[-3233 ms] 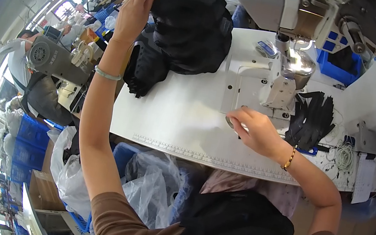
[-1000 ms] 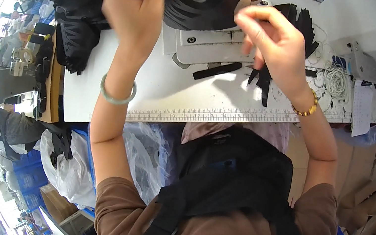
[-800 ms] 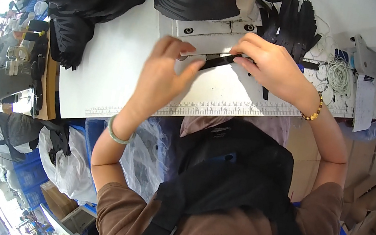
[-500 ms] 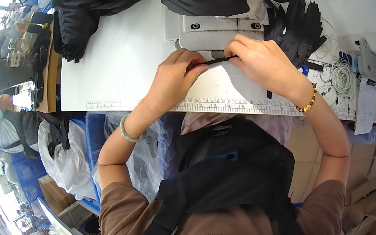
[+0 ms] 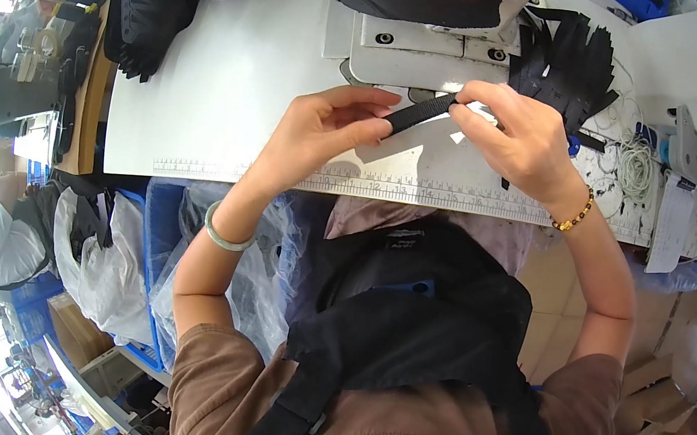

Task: Sewing and assembling black shoe components using an industrial sewing machine in a factory setting.

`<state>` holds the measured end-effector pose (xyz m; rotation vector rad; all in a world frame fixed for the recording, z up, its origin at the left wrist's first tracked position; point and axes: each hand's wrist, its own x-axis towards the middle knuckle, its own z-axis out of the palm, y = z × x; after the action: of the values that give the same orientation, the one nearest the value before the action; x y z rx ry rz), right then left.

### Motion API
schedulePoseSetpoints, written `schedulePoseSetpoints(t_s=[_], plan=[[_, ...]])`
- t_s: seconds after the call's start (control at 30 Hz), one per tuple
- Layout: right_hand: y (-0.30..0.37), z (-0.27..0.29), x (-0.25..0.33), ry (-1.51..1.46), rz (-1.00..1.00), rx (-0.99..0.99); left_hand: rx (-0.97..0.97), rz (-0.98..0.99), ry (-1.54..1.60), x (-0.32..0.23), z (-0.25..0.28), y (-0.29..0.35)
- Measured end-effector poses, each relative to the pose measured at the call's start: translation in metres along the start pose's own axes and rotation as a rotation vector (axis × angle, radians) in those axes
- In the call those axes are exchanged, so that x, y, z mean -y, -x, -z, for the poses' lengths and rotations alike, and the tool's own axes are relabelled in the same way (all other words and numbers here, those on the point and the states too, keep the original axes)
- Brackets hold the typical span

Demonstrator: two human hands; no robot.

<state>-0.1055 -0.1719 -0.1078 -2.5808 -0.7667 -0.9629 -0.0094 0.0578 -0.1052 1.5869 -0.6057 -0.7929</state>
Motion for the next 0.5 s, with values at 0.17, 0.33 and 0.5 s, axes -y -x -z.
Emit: schedulePoseSetpoints(t_s=[0.17, 0.33, 0.5], plan=[[0.006, -0.005, 0.002, -0.121, -0.106, -0.067, -0.05, -0.003, 0.088, -0.002, -0.018, -0.002], [-0.002, 0.024, -0.003, -0.369, -0.493, 0.008, -0.173, -0.022, -0.05, -0.001, -0.024, 0.0], [-0.011, 0.024, -0.008, -0.319, -0.421, 0.156, -0.139, -0.026, -0.158, 0.001, -0.025, -0.006]])
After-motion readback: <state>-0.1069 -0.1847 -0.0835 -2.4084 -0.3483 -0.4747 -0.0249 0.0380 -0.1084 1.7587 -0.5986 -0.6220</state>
